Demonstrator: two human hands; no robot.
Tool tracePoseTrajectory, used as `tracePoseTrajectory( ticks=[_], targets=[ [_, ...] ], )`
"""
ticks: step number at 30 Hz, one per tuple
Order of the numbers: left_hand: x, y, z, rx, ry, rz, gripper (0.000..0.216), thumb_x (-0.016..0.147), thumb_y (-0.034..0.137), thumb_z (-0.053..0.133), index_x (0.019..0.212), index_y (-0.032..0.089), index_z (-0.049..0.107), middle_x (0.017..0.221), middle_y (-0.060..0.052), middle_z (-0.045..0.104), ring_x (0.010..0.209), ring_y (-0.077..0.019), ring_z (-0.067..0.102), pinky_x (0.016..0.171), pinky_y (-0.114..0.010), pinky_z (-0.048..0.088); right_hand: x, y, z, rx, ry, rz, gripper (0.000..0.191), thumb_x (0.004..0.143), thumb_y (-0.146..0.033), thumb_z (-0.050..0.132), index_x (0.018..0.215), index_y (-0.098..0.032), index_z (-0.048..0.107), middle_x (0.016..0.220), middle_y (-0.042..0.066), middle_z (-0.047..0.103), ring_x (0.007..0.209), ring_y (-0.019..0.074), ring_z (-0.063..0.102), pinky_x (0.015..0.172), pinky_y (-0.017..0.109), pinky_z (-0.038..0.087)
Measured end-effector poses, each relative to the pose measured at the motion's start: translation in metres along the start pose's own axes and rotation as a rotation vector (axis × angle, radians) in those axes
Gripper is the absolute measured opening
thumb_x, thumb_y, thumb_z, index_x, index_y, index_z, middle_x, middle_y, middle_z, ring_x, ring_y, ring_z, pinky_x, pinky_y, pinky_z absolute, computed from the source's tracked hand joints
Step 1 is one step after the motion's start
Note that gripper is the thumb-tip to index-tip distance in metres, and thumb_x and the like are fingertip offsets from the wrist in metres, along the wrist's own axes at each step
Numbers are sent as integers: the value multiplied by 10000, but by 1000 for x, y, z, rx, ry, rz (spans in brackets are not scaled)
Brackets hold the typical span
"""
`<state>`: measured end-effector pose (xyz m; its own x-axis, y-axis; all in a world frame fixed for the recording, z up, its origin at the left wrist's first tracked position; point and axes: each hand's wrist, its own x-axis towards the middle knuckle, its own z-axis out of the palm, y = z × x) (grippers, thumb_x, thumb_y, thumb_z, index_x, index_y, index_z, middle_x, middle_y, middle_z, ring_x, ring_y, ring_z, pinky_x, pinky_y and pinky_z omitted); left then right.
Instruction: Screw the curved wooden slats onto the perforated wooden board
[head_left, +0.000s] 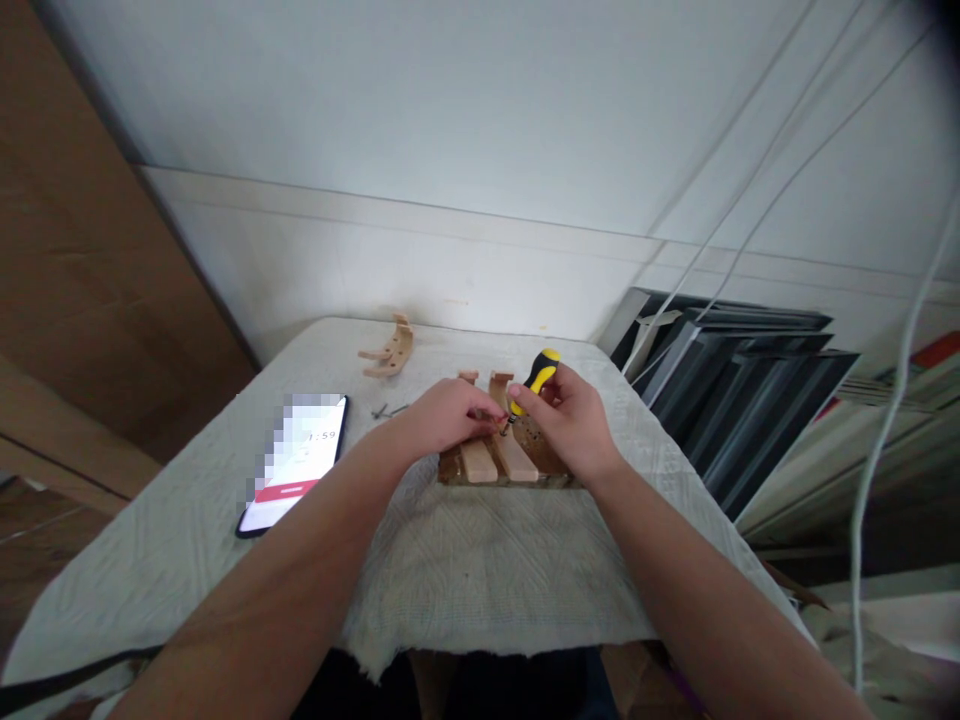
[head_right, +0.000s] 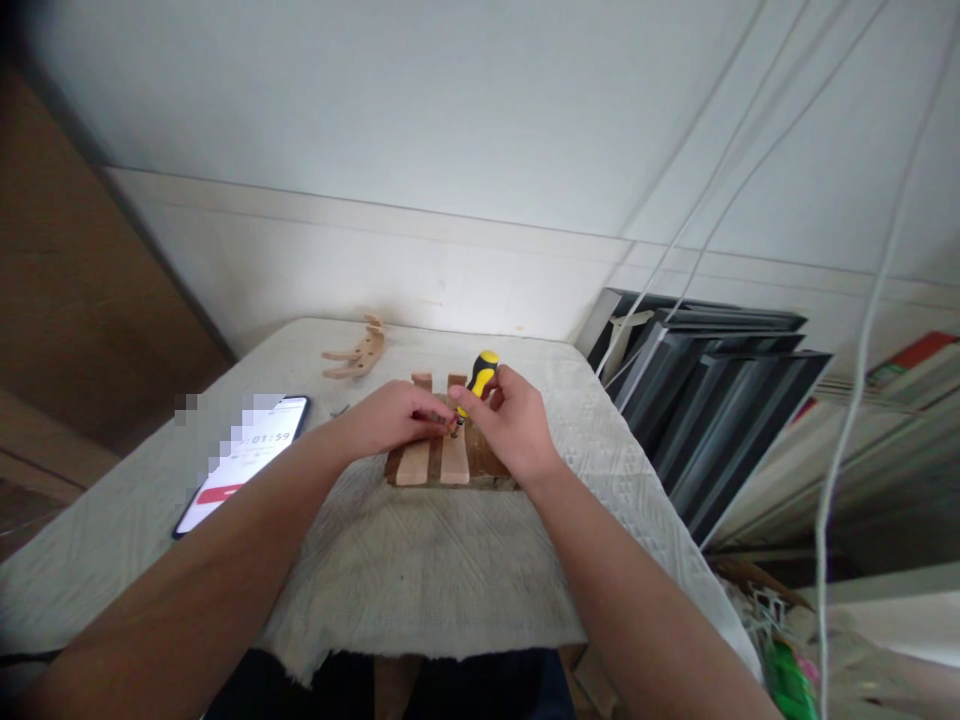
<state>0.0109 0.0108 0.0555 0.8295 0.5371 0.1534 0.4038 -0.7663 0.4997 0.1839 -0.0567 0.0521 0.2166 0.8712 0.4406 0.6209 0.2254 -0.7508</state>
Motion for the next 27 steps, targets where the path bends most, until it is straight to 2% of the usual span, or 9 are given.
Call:
tracePoseTrajectory(
  ticks=[4, 8, 11, 14, 18, 22, 25, 27],
  targets=[
    [0, 1, 0, -5, -17, -12, 144, 830, 172, 618, 895, 159, 745, 849, -28, 744, 741, -142, 630, 659, -230, 391, -1, 4, -1, 130, -120, -86, 215, 833, -363, 547, 841, -178, 656, 799, 42, 671, 684, 164, 577, 646, 302, 440],
    [0, 5, -1, 22, -11, -44, 127, 825, 184, 632, 858, 144, 748, 818, -42, 737, 719, -145, 622, 639, -232, 388, -2, 9, 0, 169, -115, -86, 190, 811, -277, 537, 888, -180, 682, 822, 42, 684, 715, 174, 583, 677, 317, 446],
    [0, 7, -1, 87, 18, -34, 152, 835, 215, 619, 784, 142, 743, 748, -43, 715, 656, -142, 595, 598, -238, 369, -5, 7, 1, 214, -152, -64, 283, 776, -194, 507, 1016, -193, 657, 882, 33, 676, 653, 150, 540, 625, 302, 435],
    [1, 6, 1, 127, 41, -14, 156, 828, 211, 620, 748, 140, 734, 721, -47, 704, 634, -141, 584, 587, -237, 364, -9, 3, 2, 255, -202, -116, 371, 765, -179, 528, 1122, -228, 614, 1003, 32, 649, 670, 139, 527, 611, 288, 441],
    [2, 3, 3, 145, 50, -13, 148, 817, 195, 625, 733, 136, 732, 724, -55, 712, 625, -138, 585, 583, -232, 364, -9, 2, 5, 192, -200, -173, 223, 813, -297, 603, 1024, -233, 633, 863, 20, 622, 644, 137, 511, 586, 280, 432],
    [0, 1, 3, 77, 43, 6, 141, 829, 194, 610, 818, 157, 746, 789, -43, 739, 654, -128, 609, 605, -219, 380, -4, 6, 4, 176, -165, -92, 199, 792, -378, 646, 895, -212, 606, 733, -3, 558, 619, 135, 490, 578, 281, 423],
    [-1, 2, 3, 4, 31, 35, 164, 850, 208, 587, 884, 179, 745, 858, -27, 751, 722, -128, 636, 652, -214, 402, -1, 9, 4, 262, -119, -9, 234, 737, -373, 690, 827, -214, 543, 747, -11, 547, 655, 141, 513, 597, 282, 441],
    [-1, 2, 2, 8, 26, 26, 164, 850, 209, 588, 878, 178, 747, 850, -24, 750, 726, -131, 640, 651, -218, 400, 0, 10, 5, 343, -103, -5, 238, 728, -345, 691, 843, -221, 524, 787, -10, 561, 701, 147, 533, 627, 285, 450]
  ],
)
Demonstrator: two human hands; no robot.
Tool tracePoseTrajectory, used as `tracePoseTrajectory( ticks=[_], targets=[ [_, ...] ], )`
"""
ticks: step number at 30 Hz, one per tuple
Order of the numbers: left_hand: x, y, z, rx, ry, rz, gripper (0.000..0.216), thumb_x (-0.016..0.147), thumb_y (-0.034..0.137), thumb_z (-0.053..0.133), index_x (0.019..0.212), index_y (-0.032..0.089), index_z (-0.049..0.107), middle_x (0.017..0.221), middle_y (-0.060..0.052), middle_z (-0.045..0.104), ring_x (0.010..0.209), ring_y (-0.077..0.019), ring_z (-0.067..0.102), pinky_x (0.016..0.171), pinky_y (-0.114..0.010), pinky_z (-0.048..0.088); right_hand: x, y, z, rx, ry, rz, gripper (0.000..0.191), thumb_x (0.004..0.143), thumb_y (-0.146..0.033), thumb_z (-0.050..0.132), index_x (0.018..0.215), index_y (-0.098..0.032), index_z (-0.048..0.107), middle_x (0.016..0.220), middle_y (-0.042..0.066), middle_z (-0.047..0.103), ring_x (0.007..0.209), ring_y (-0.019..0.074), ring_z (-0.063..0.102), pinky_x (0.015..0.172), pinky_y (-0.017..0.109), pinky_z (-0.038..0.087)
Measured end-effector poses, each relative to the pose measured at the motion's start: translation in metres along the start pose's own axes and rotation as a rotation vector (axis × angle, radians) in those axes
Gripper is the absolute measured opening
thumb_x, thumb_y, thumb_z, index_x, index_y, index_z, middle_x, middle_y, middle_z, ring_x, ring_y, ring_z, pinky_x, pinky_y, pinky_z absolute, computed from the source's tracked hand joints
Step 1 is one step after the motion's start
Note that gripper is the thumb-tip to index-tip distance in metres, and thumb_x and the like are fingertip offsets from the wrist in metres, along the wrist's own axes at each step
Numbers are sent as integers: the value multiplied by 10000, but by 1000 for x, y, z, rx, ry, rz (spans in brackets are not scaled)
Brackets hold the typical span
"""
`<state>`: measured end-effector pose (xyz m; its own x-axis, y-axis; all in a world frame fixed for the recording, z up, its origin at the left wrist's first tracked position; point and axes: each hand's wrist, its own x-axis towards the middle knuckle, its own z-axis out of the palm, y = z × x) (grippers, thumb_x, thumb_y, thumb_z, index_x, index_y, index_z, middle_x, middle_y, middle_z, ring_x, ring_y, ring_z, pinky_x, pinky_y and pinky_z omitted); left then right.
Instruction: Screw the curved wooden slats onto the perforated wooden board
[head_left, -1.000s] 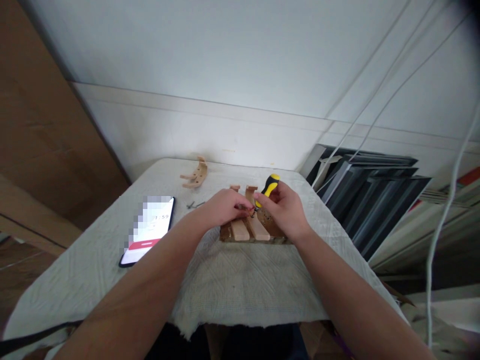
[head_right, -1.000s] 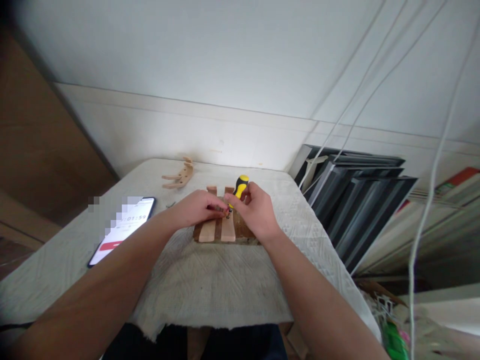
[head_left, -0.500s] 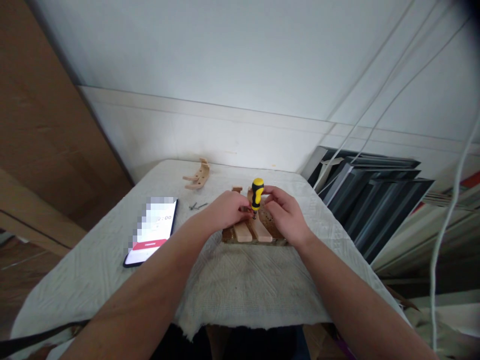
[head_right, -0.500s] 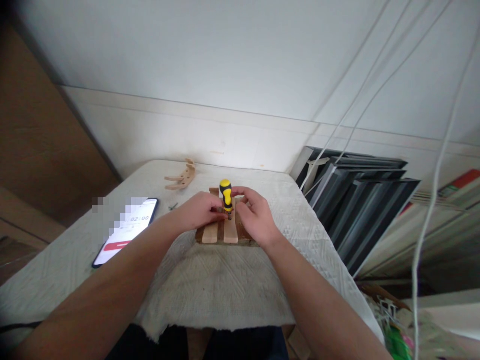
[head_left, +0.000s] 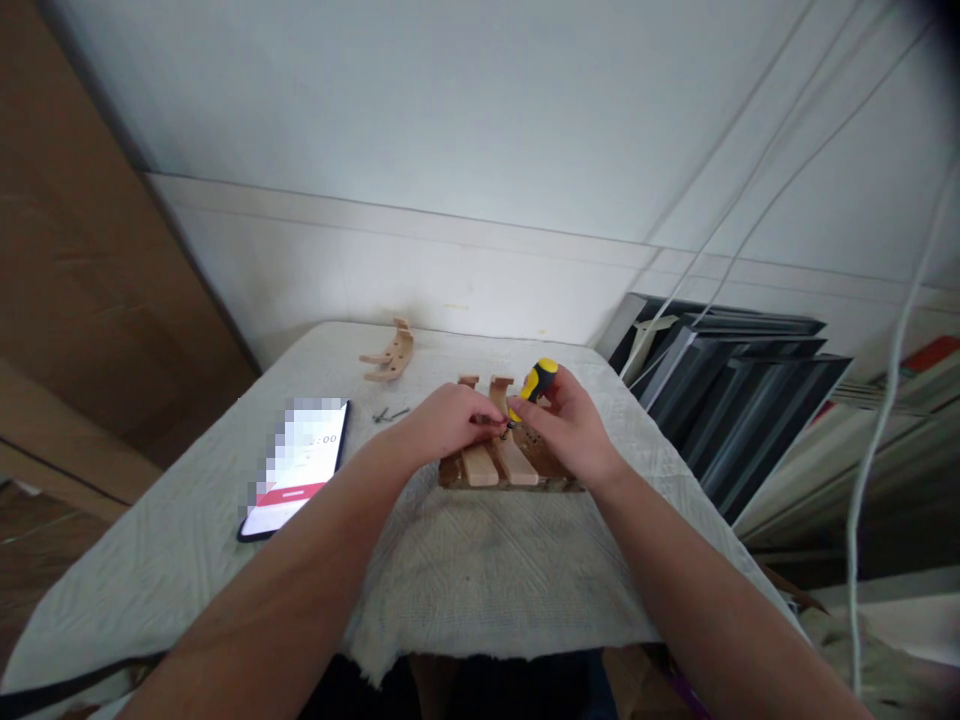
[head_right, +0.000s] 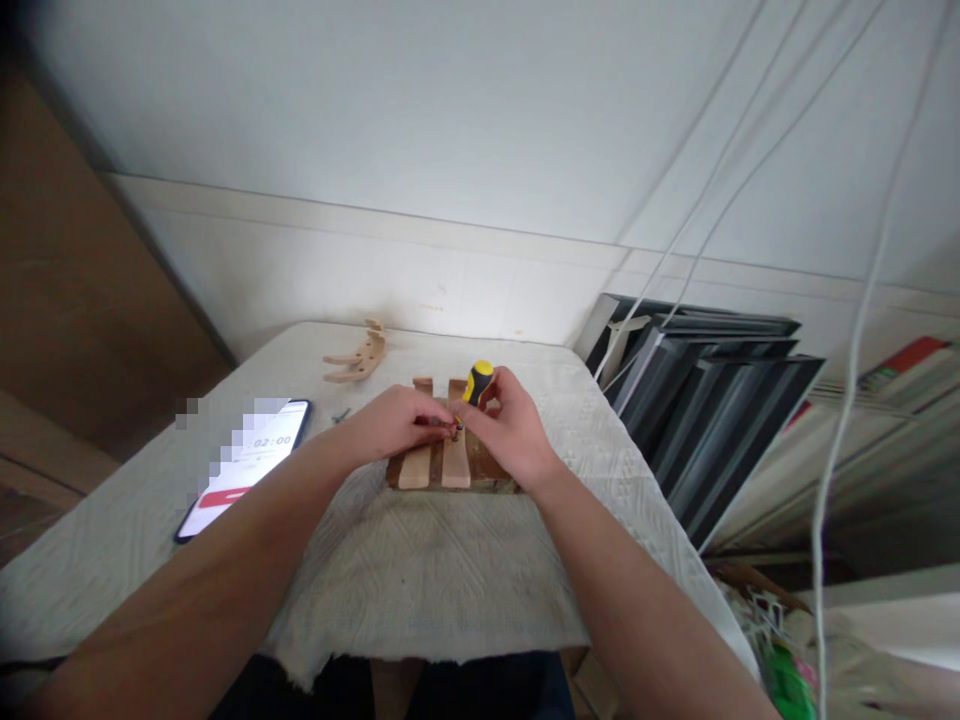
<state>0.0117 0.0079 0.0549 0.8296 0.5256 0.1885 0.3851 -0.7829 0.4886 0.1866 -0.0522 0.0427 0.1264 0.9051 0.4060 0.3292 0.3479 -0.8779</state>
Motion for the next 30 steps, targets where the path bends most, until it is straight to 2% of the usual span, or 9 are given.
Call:
tracePoseTrajectory(
  ticks=[3, 6, 9, 11, 14, 16, 20, 25, 30],
  targets=[
    [1, 1, -1, 8, 3, -19, 154, 837, 178, 604, 885, 167, 749, 849, -32, 750, 726, -135, 642, 651, -227, 395, 1, -2, 0, 32, -27, -35, 210, 740, -341, 682, 851, -216, 555, 781, -9, 580, 707, 146, 535, 657, 291, 442],
    [1, 1, -1, 0, 12, -22, 158, 835, 165, 606, 901, 162, 750, 863, -36, 749, 722, -135, 638, 656, -233, 392, 0, -5, 1, -89, -28, -18, 222, 744, -392, 680, 798, -193, 599, 730, 3, 594, 658, 148, 518, 646, 304, 421],
    [1, 0, 0, 10, 5, -25, 161, 835, 162, 600, 898, 161, 748, 835, -28, 745, 690, -129, 625, 641, -235, 380, 0, -6, 1, -246, 77, 29, 314, 707, -470, 703, 748, -178, 595, 667, 10, 584, 601, 152, 491, 596, 311, 399],
    [1, -2, 1, 7, 8, -18, 162, 835, 167, 594, 892, 159, 746, 822, -25, 741, 689, -129, 623, 637, -233, 377, -1, -7, -1, -266, 35, 17, 321, 734, -489, 674, 759, -174, 617, 690, 26, 612, 631, 165, 524, 625, 322, 416],
    [0, -3, 1, -23, 3, -2, 173, 840, 188, 579, 887, 165, 745, 828, -22, 739, 714, -136, 627, 650, -232, 386, -2, -11, -6, -122, -122, -24, 247, 809, -409, 586, 863, -186, 680, 852, 52, 683, 807, 196, 603, 747, 340, 448],
    [0, -3, 1, -36, -11, 4, 180, 842, 204, 572, 885, 173, 744, 822, -18, 737, 718, -141, 624, 657, -235, 390, -2, -13, -10, -27, -152, -4, 242, 805, -344, 556, 939, -199, 695, 932, 49, 693, 867, 202, 613, 759, 338, 454],
    [-2, -1, -1, -17, -26, 9, 185, 851, 205, 557, 892, 175, 735, 820, -18, 732, 716, -140, 617, 642, -235, 377, 2, -12, -12, -2, -209, 17, 218, 796, -363, 590, 880, -194, 698, 853, 38, 686, 794, 192, 605, 714, 329, 454],
    [0, 3, -4, 15, -44, 9, 171, 846, 186, 560, 857, 170, 730, 787, -16, 724, 690, -131, 604, 628, -230, 359, 3, -5, -3, -5, -63, 43, 281, 765, -459, 658, 796, -181, 674, 716, 14, 633, 664, 155, 548, 646, 301, 433],
    [0, 3, -5, 16, -56, -6, 174, 847, 202, 567, 852, 164, 736, 812, -27, 735, 705, -134, 612, 634, -226, 367, 0, -3, -5, 157, -246, 72, 283, 814, -422, 598, 972, -203, 683, 839, 17, 655, 643, 134, 538, 591, 275, 418]
  ],
)
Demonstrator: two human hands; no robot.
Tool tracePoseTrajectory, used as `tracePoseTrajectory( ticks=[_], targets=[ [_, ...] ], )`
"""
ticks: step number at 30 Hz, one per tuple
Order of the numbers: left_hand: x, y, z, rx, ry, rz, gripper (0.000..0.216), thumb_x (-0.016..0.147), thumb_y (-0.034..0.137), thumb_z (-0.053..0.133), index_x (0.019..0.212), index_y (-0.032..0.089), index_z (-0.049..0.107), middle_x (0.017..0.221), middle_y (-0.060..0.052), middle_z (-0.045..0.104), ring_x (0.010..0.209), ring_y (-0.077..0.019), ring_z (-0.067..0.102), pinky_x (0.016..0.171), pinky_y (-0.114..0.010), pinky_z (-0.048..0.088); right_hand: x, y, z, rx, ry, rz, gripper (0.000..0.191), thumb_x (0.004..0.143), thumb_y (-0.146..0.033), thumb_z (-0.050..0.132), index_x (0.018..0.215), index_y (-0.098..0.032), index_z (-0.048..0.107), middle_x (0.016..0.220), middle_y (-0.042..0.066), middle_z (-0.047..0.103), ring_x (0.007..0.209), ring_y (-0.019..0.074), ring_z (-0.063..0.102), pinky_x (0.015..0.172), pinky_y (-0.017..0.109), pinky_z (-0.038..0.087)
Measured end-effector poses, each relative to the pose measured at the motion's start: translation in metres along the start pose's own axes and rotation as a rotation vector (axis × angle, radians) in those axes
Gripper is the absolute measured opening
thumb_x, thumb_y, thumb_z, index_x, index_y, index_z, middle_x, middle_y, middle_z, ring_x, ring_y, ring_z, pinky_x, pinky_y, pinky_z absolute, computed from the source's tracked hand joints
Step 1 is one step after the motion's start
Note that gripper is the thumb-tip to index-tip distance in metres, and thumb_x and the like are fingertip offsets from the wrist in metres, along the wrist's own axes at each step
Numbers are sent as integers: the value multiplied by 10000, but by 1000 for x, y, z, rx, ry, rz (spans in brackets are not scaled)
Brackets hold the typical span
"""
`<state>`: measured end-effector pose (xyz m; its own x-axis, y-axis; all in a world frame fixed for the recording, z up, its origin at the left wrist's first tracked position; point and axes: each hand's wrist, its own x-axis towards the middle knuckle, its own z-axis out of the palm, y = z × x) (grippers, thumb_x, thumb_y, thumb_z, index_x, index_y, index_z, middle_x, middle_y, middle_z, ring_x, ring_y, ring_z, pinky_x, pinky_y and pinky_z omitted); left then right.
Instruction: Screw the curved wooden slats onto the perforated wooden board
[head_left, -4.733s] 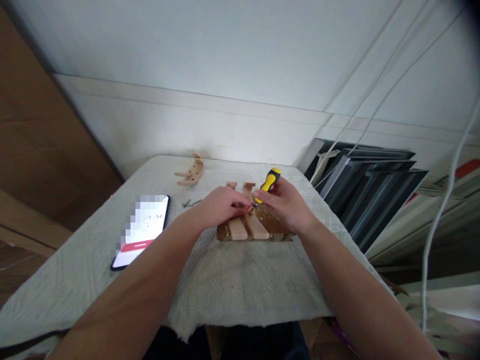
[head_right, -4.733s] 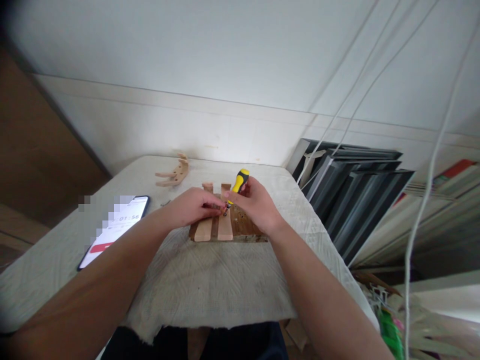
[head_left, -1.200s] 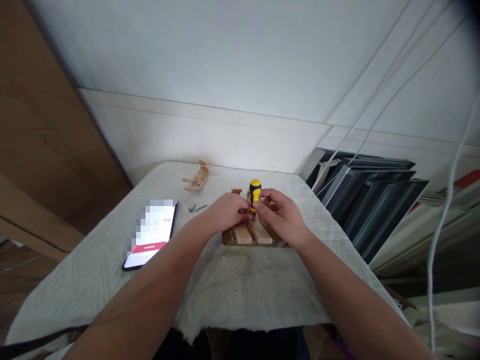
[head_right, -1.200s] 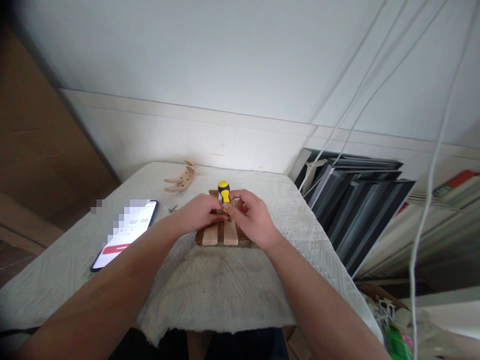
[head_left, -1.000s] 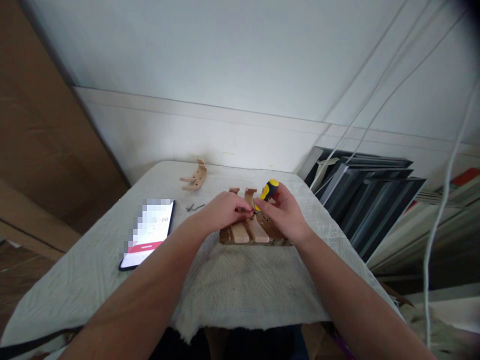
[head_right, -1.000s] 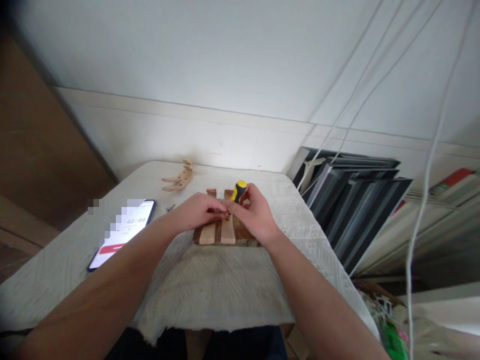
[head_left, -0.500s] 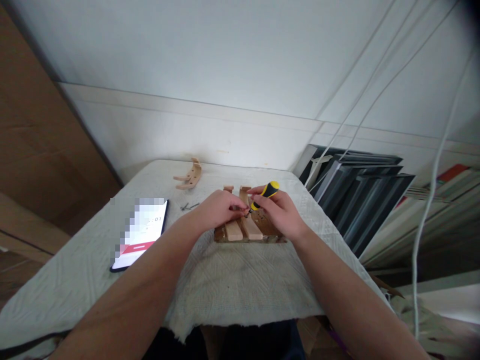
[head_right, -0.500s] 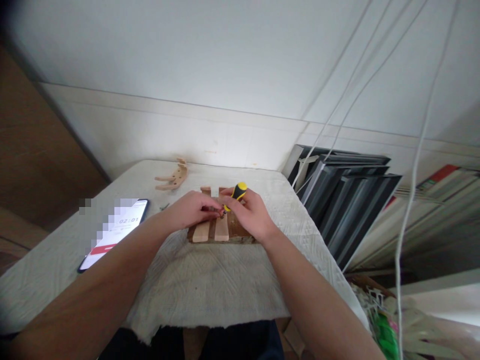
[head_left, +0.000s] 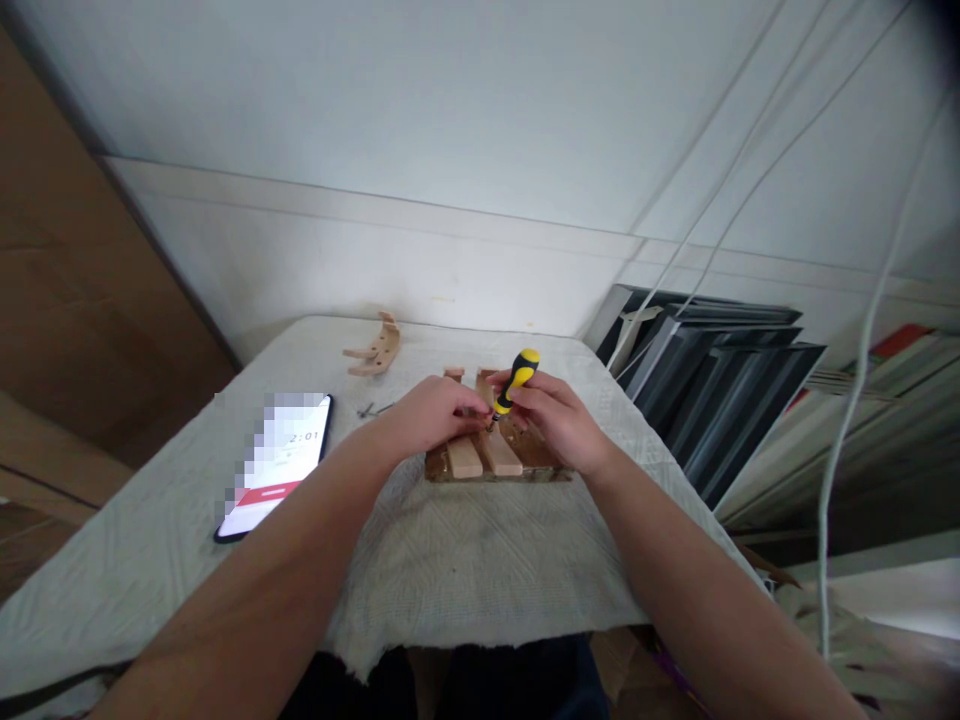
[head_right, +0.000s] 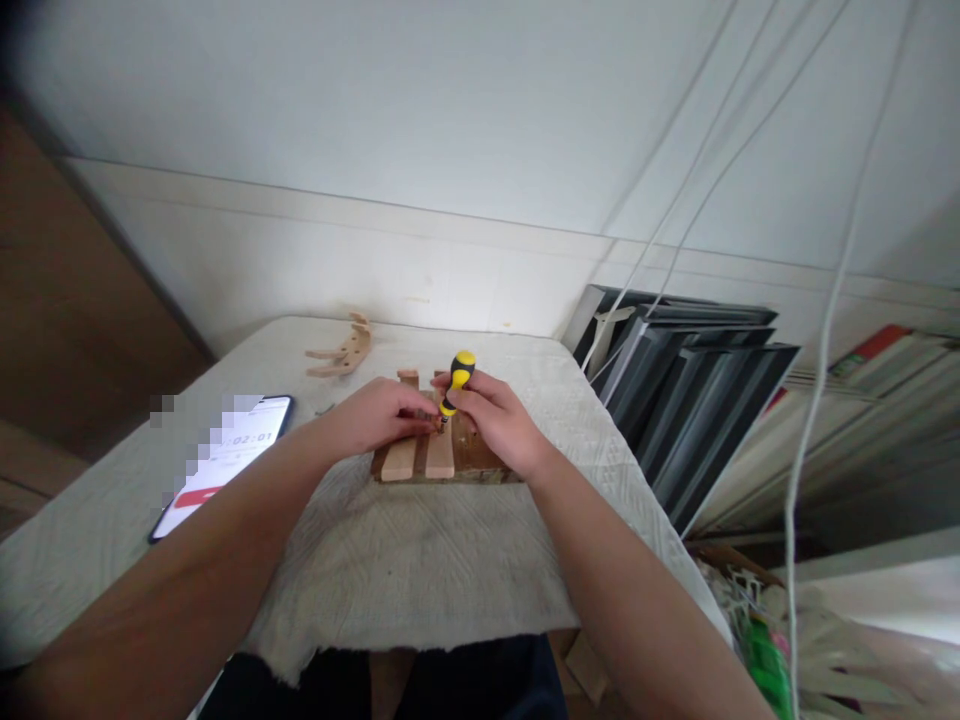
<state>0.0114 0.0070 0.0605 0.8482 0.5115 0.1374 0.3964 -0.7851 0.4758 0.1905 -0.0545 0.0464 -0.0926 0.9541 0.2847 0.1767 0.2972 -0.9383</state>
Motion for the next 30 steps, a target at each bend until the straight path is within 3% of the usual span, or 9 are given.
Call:
tracePoseTrajectory(
  ticks=[2, 6, 9, 12, 17, 22, 27, 30],
  targets=[
    [0, -1, 1, -2, 11, -2, 167, 839, 198, 579, 869, 161, 739, 834, -34, 740, 717, -138, 617, 642, -229, 373, 0, 2, -2, -56, -1, -22, 277, 791, -424, 637, 948, -198, 674, 834, 21, 659, 704, 152, 564, 643, 288, 441],
    [-1, -4, 3, -16, 38, 3, 174, 839, 207, 585, 910, 165, 739, 862, -37, 743, 729, -140, 623, 655, -230, 383, 3, 4, -3, -208, 119, -34, 296, 731, -456, 709, 828, -187, 636, 788, 22, 653, 745, 171, 575, 705, 313, 458],
    [-1, -5, 3, -20, 25, 11, 171, 840, 214, 580, 887, 170, 739, 824, -26, 737, 709, -136, 618, 648, -228, 382, 2, 0, -3, -173, 65, -51, 280, 774, -434, 662, 917, -193, 656, 860, 26, 660, 773, 166, 572, 727, 309, 447],
    [-2, -6, 3, -42, 24, 5, 173, 832, 200, 580, 890, 170, 740, 825, -25, 737, 722, -140, 623, 657, -233, 389, 2, -3, -3, -155, 35, -43, 250, 776, -427, 650, 850, -188, 646, 793, 16, 636, 725, 157, 554, 691, 302, 430],
    [-2, -8, 5, -66, 29, -5, 186, 825, 183, 583, 915, 180, 745, 844, -17, 741, 723, -145, 626, 664, -238, 394, 3, 1, -2, -309, 236, -11, 314, 698, -450, 716, 793, -192, 566, 720, -6, 583, 659, 150, 516, 621, 291, 412],
    [-2, -7, 6, -59, 62, -2, 185, 840, 207, 588, 932, 170, 745, 916, -45, 750, 771, -156, 644, 667, -239, 399, 2, 2, 0, -171, 125, -30, 280, 751, -434, 674, 868, -189, 604, 820, 17, 635, 744, 162, 572, 709, 312, 451],
    [-3, -6, 6, -45, 53, 8, 183, 844, 201, 590, 945, 176, 740, 922, -35, 753, 784, -145, 653, 686, -229, 404, 3, 3, 8, -295, 298, 53, 363, 648, -478, 751, 726, -198, 534, 641, -18, 556, 593, 141, 473, 567, 287, 378],
    [-3, -6, 7, -75, 54, -18, 193, 851, 198, 586, 968, 185, 738, 960, -37, 752, 819, -148, 664, 703, -231, 421, 5, 0, 5, -87, 305, 103, 370, 661, -493, 725, 638, -213, 484, 570, -40, 483, 527, 122, 422, 516, 277, 345]
  ],
)
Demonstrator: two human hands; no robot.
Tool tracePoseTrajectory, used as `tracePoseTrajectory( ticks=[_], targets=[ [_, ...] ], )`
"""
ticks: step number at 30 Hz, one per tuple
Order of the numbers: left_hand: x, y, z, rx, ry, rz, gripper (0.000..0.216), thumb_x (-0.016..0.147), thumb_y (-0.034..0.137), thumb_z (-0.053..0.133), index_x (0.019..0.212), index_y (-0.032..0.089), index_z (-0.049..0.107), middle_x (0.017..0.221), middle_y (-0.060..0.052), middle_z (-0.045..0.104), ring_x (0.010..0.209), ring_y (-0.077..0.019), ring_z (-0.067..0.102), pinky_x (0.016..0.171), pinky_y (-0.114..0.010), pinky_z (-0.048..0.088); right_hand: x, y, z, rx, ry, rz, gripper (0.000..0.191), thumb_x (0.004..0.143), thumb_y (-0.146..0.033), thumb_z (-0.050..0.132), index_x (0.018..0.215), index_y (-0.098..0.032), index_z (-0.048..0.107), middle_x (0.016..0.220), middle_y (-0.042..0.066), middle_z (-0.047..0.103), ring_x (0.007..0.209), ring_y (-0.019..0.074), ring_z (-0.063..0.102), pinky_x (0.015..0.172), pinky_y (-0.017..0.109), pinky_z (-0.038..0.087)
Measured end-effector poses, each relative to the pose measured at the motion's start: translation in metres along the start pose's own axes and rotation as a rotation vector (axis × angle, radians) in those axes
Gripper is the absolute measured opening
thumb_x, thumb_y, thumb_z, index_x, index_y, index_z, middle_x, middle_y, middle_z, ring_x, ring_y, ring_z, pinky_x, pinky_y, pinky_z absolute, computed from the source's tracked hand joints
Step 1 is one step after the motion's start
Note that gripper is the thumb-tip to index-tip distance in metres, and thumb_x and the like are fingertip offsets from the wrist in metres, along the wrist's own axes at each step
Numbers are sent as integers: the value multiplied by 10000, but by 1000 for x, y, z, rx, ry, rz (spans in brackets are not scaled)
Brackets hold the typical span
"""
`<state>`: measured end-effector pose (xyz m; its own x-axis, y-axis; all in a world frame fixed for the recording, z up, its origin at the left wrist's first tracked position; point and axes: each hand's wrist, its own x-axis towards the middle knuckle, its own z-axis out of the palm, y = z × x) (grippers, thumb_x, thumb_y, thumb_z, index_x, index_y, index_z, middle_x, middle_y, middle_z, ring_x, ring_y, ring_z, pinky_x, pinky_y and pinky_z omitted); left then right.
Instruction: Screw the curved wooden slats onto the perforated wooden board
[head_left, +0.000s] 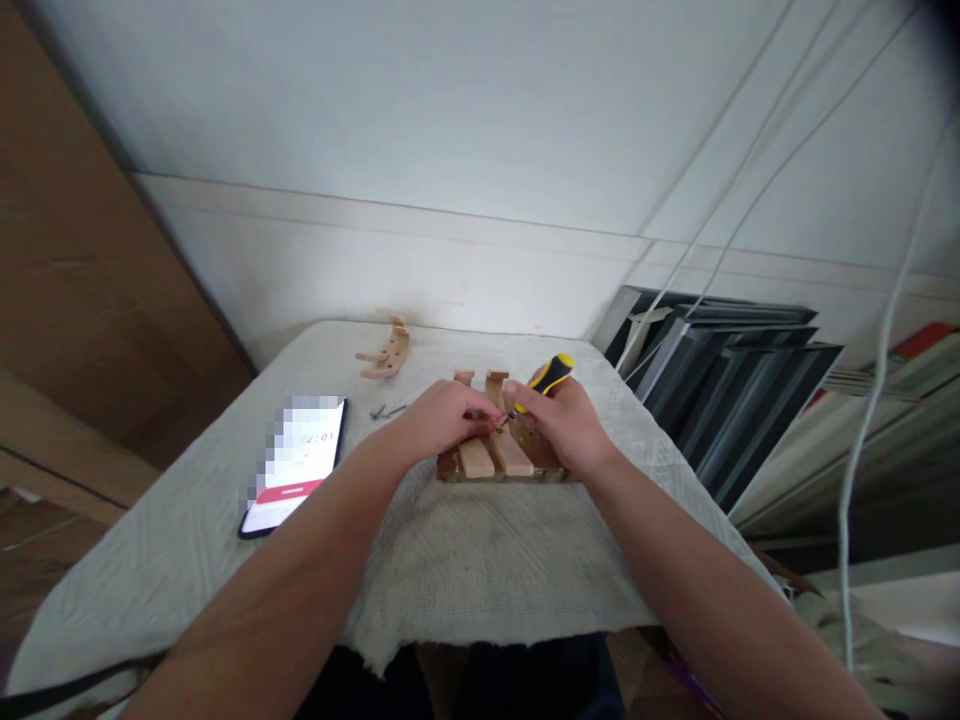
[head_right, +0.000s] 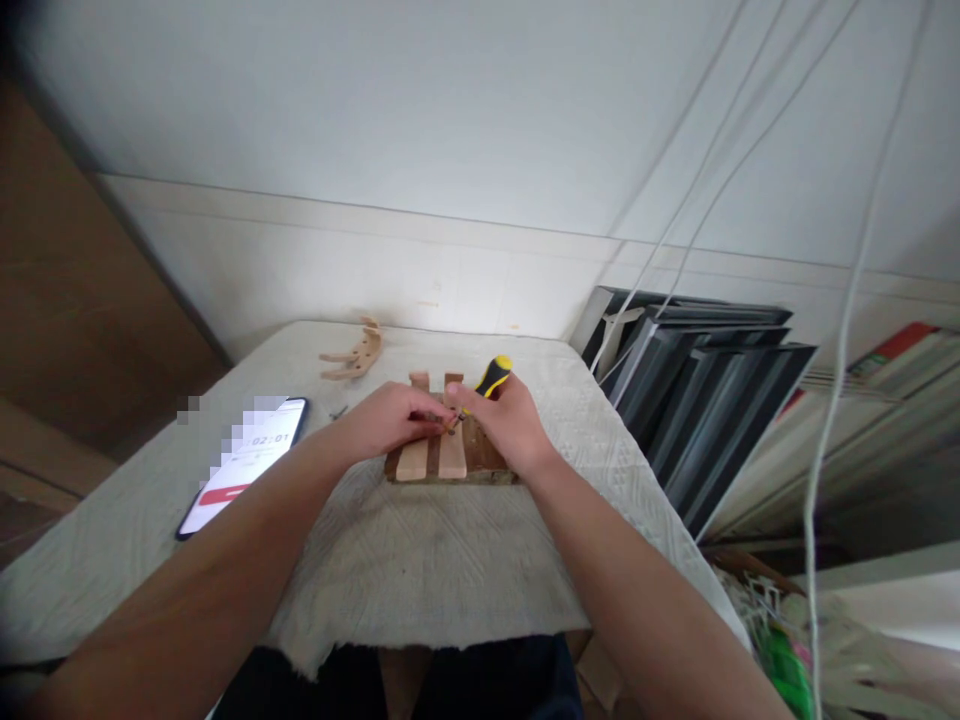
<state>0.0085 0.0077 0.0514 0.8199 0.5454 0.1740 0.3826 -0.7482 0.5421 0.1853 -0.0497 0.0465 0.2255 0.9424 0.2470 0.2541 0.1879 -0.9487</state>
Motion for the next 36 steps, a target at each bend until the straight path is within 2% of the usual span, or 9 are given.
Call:
tracePoseTrajectory(
  ticks=[4, 8, 13, 19, 22, 25, 29, 31, 36],
  targets=[
    [-1, 0, 0, -52, 11, -25, 203, 849, 233, 601, 995, 196, 738, 1012, -49, 745, 861, -162, 669, 721, -245, 449, 19, 9, -20, 354, 114, 92, 285, 684, -441, 644, 632, -227, 463, 587, -38, 465, 531, 124, 445, 491, 265, 360],
    [-3, 0, 1, -58, 42, -50, 237, 825, 183, 596, 1020, 195, 730, 959, -44, 751, 778, -151, 656, 689, -249, 452, 39, 30, -35, 283, 294, 182, 163, 677, -382, 535, 642, -230, 491, 649, 12, 572, 625, 158, 535, 543, 275, 430],
    [-8, 0, -2, -16, 63, -90, 275, 734, 96, 574, 933, 178, 746, 826, -31, 742, 704, -152, 633, 624, -243, 414, 39, 41, -24, 297, 224, 325, 189, 648, -392, 507, 566, -223, 488, 642, 66, 633, 582, 197, 587, 569, 348, 494],
    [-21, 7, -33, 20, -56, -143, 280, 704, 73, 564, 893, 180, 739, 781, -10, 718, 703, -148, 619, 619, -231, 401, 27, 45, -1, 352, 193, 336, 254, 709, -449, 533, 675, -205, 596, 764, 89, 682, 744, 235, 646, 725, 377, 514],
    [-31, 11, -50, 5, -147, -167, 238, 734, 139, 598, 923, 186, 736, 780, -9, 718, 693, -147, 616, 608, -230, 397, 25, 53, 3, 343, 190, 314, 310, 728, -491, 577, 786, -192, 635, 856, 93, 692, 846, 249, 640, 784, 376, 490],
    [-44, 10, -69, 28, -134, -176, 193, 788, 184, 573, 890, 189, 736, 832, -21, 730, 752, -159, 633, 648, -241, 411, 25, 56, 0, 321, 200, 251, 323, 749, -507, 561, 770, -192, 630, 876, 78, 673, 894, 235, 607, 822, 348, 455],
    [-56, -7, -88, 271, 38, -467, 175, 766, 191, 604, 888, 168, 728, 907, -70, 727, 827, -212, 647, 712, -285, 437, 20, 44, -4, 287, 178, 129, 309, 756, -499, 553, 648, -210, 560, 724, 13, 577, 775, 186, 539, 769, 298, 415],
    [-56, -20, -91, 351, 108, -587, 230, 737, 178, 639, 952, 158, 718, 980, -96, 721, 901, -245, 649, 755, -307, 450, 15, 35, -3, 264, 157, 71, 305, 759, -481, 578, 620, -214, 530, 682, -10, 512, 714, 163, 483, 717, 277, 387],
    [-46, -46, -80, 409, 107, -581, 397, 720, 99, 638, 1108, 173, 680, 1135, -106, 691, 1061, -240, 627, 892, -297, 456, 3, 28, 4, 140, 85, -50, 332, 832, -498, 509, 655, -217, 505, 690, -2, 474, 685, 167, 440, 672, 289, 353]
  ],
)
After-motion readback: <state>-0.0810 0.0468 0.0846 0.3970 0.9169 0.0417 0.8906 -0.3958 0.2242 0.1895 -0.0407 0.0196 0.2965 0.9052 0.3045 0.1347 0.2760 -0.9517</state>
